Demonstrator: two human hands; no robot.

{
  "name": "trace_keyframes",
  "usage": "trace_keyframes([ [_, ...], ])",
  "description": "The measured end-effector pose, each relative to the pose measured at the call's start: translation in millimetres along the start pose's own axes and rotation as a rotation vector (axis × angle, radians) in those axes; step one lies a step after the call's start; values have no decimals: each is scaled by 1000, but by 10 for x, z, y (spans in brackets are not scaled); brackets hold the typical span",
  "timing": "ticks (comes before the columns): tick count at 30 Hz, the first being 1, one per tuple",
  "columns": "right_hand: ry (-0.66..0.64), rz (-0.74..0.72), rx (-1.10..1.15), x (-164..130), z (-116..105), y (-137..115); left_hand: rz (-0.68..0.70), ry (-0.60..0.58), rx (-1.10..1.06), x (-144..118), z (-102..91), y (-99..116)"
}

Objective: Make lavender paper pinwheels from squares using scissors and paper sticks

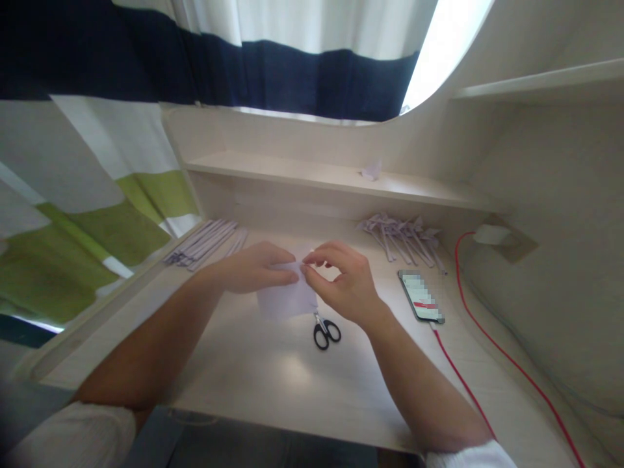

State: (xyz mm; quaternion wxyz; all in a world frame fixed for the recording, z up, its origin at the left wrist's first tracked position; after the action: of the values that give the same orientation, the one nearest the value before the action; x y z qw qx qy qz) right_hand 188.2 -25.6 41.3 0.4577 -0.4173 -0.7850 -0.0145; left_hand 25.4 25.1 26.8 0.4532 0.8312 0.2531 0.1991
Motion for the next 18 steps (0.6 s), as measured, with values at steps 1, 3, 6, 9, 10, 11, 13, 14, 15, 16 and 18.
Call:
trace_keyframes([
  [1, -3, -18, -10, 1, 4, -7, 3, -1, 4, -3, 3, 2],
  [3, -16, -33, -23, 2, 16, -9, 9, -5, 15, -8, 10, 9],
  [6, -26, -37, -35, -4, 23, -14, 24, -15, 18, -8, 27, 22],
  [9, 1, -30, -63, -13, 5, -27, 26, -7, 18, 1, 31, 25],
  [10, 16, -30, -74, -16, -4, -32, 21, 0, 17, 5, 29, 21],
  [11, 31, -31, -83, -18, -11, -36, 14, 8, 16, 8, 26, 17],
  [13, 53, -40, -95, -21, -19, -44, 4, 17, 11, 10, 21, 10],
  [14, 57, -46, -98, -22, -19, -47, -2, 16, 5, 9, 22, 7],
  [15, 56, -50, -100, -22, -17, -49, -6, 13, 0, 7, 23, 5],
  [16, 51, -54, -101, -21, -14, -50, -9, 10, -4, 4, 26, 5],
  [18, 34, -57, -100, -20, -9, -53, -3, 4, 1, -1, 31, 13],
])
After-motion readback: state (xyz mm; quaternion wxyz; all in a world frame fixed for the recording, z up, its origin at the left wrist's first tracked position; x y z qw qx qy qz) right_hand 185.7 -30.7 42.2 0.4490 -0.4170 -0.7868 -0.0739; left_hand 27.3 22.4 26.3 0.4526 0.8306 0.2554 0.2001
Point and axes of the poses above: each hand's wrist, its own x-axis towards the middle knuckle, its own z-axis out of the palm, y = z × x, the point moved 5 cm from there along x, towards the middle knuckle, and after that the axes turned 11 degrees about -x, right-handed, at the moved point
